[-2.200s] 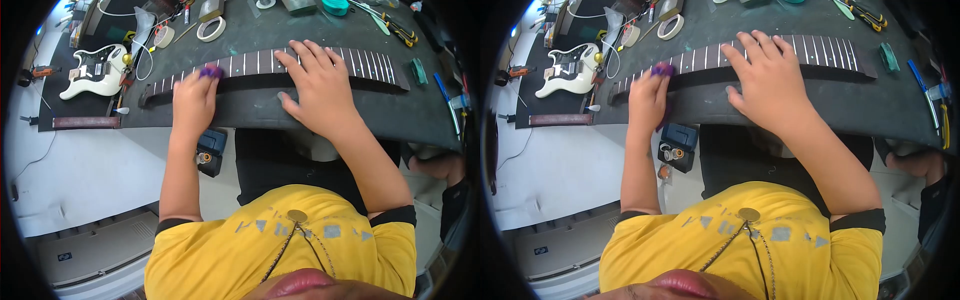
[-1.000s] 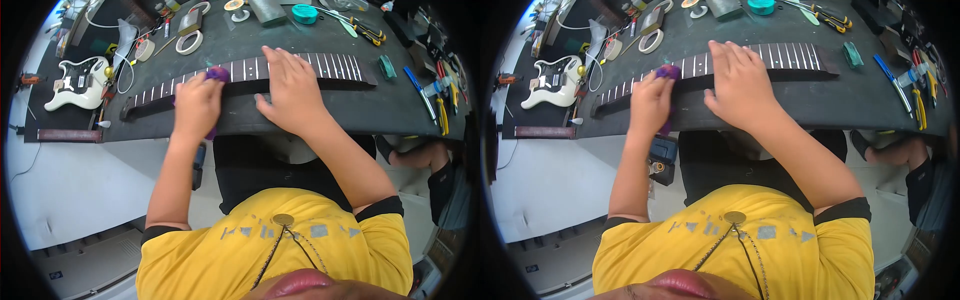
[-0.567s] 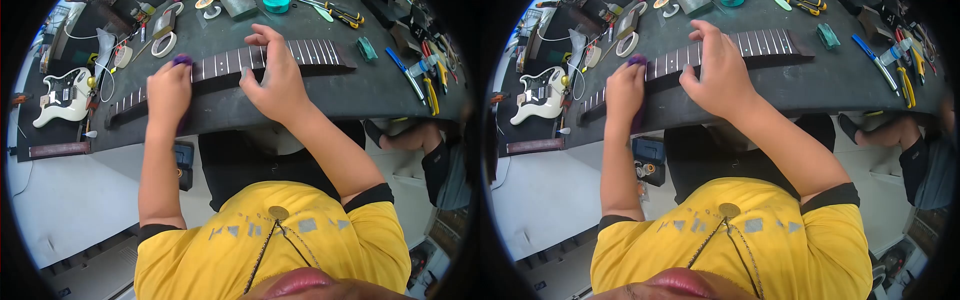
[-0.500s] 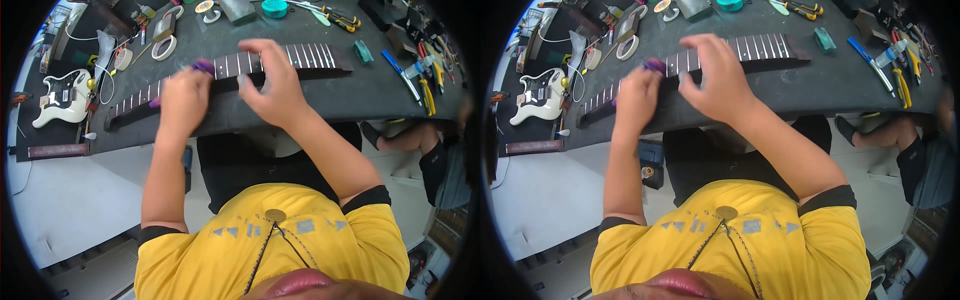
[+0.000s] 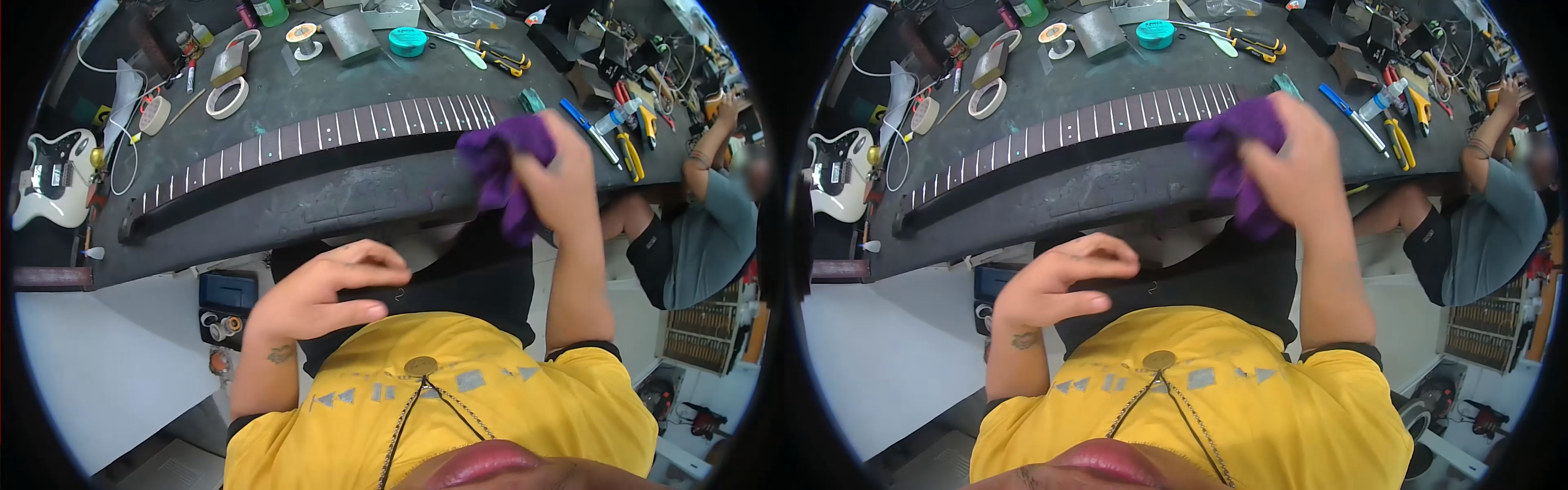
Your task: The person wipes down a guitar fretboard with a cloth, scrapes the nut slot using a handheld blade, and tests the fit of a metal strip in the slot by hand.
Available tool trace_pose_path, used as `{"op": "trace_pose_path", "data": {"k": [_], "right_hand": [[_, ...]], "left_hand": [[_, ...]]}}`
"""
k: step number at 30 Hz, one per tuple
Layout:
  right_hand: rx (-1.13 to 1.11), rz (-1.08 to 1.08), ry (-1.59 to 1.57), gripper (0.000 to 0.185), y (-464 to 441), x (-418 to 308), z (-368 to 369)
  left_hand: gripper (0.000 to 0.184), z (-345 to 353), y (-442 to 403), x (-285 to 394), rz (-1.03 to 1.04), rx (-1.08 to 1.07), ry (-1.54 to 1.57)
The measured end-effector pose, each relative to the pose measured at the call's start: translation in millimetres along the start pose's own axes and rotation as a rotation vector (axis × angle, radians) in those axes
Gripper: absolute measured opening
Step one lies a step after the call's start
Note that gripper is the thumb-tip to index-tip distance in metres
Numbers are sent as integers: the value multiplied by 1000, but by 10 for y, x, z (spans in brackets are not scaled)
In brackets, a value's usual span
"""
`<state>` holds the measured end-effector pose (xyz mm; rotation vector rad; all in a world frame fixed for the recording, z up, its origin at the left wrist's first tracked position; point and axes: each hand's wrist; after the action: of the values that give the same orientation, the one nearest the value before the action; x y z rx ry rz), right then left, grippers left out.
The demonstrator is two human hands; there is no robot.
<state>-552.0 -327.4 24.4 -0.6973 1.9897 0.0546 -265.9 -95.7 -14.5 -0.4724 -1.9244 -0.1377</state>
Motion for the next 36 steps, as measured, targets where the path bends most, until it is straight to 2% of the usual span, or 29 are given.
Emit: {"op": "trace_pose_path", "data": {"k": [2,3,4,6,8,12,13,16,18,19,23,25,27,28,30,32,33,35,36], "right_hand": [[166,-64,414,34,-303,215,-52],[222,-155,330,35,-477,374,55],[279,-109,234,39,-591,429,301],[188,-141,275,42,-554,417,835],[197,-479,522,51,-478,417,1176],[-31,-541,344,52,-414,-181,1829],[-19,-618,303,50,-401,-149,1879],[-88,-414,204,47,-386,24,1308],[14,-284,317,47,-359,270,809],[24,-349,362,47,-364,416,733],[100,-468,498,49,-404,266,1211],[-20,-529,276,43,-512,-99,1583],[-160,-618,234,38,-612,-299,2066],[-133,-650,139,35,-560,-416,2216],[122,-867,6,13,-538,-326,2395],[-23,-794,111,18,-498,-188,1926],[-107,-615,173,25,-446,-106,1576],[64,-510,301,30,-410,219,988],[155,-541,364,30,-459,553,762]], "left_hand": [[48,-173,144,87,-60,92,125],[44,-265,190,85,-83,190,66],[41,-335,221,89,-141,305,2],[40,-464,295,131,-280,520,-231],[39,-644,424,104,-283,643,-587],[41,-1138,857,-375,-466,922,-1178],[41,-1318,1036,-540,-520,963,-1327],[42,-1757,1621,-986,-659,1083,-1404],[43,-1840,1793,-1158,-607,1097,-1391],[44,-1812,1858,-1226,-591,1115,-1382],[46,-1681,1748,-1268,-589,1142,-1473],[46,-1687,1770,-1255,-599,1148,-1464],[46,-1710,1757,-1267,-592,1130,-1459],[46,-1731,1806,-1284,-585,1118,-1459],[46,-1734,1828,-1271,-575,1112,-1445],[47,-1705,1849,-1247,-580,1111,-1414],[48,-1715,1860,-1248,-589,1106,-1405],[47,-1726,1866,-1260,-581,1097,-1431],[46,-1713,1862,-1263,-581,1105,-1442]]}}
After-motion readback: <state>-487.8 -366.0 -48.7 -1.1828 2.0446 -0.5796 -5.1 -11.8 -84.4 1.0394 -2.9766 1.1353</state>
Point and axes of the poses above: each hand's wrist, its own y-axis away from the middle knuckle, its own z-axis out of the palm, x = y × z, and after that the axes turned 11 degrees about -y, right-handed
